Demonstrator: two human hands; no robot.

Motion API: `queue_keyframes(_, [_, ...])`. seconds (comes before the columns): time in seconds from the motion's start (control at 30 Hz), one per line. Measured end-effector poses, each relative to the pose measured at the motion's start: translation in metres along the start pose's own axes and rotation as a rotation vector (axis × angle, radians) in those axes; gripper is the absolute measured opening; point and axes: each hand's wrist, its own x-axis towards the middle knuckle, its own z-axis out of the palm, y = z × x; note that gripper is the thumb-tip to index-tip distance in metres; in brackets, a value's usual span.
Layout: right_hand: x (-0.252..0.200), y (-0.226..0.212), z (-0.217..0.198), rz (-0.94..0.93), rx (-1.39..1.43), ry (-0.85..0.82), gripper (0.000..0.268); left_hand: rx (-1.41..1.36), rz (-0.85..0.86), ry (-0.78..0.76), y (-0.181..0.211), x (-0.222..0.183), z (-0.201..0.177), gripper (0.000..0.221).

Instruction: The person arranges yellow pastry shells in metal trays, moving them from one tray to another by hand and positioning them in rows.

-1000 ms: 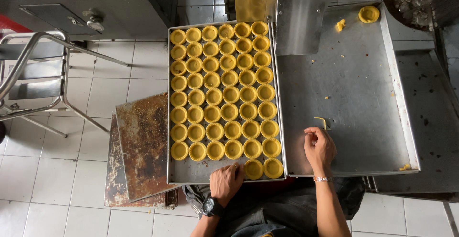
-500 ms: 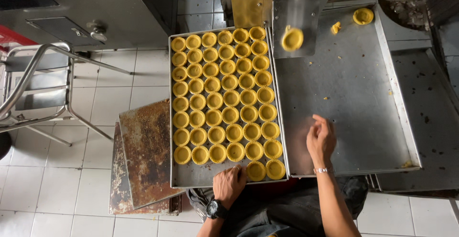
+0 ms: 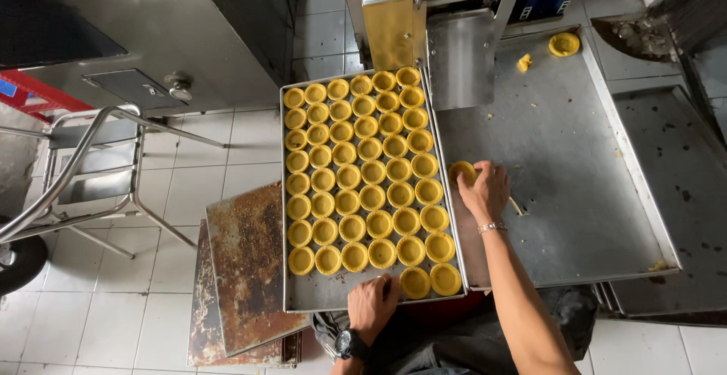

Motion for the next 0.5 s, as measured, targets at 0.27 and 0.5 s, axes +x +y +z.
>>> queue_keyframes(0.27, [-0.069,-0.025,-0.099,0.435,0.926,-0.395,0.028,-0.775,-0.222,-0.046,0.043,0.016,-0.043,0.033])
queue_keyframes(0.5, [-0.060,-0.030,-0.113,0.329,1.178,-0.476,0.023,-0.961,-0.271,-0.148,0.037,0.012,-0.034,0.039])
